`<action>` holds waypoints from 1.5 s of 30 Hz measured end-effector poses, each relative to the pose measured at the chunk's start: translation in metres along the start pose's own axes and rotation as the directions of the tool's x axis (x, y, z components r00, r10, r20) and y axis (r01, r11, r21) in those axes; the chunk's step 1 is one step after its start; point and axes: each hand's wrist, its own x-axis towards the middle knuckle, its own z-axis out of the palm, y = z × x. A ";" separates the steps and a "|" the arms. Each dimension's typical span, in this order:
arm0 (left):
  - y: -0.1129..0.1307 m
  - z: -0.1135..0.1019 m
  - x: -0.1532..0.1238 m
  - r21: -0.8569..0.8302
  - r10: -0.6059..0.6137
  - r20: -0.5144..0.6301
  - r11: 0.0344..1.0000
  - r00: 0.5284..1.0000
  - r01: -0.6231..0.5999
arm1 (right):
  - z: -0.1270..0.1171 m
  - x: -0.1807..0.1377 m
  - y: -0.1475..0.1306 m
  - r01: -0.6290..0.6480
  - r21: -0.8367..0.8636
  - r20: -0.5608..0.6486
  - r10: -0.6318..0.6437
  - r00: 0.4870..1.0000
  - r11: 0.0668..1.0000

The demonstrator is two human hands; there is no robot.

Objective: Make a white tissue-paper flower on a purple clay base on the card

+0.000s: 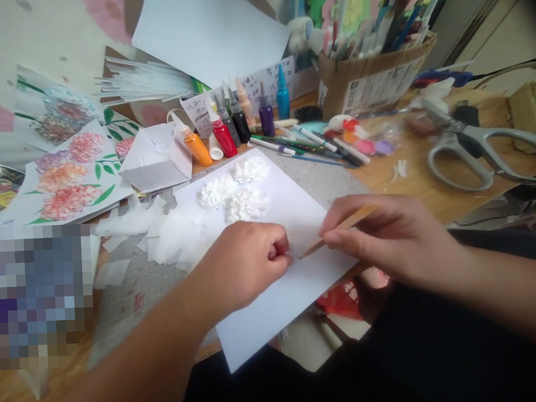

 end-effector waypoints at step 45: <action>-0.082 -0.068 0.004 0.319 -0.199 -0.040 0.926 0.979 0.201 | 0.001 0.011 0.011 -0.248 0.139 -0.100 0.263 0.960 0.959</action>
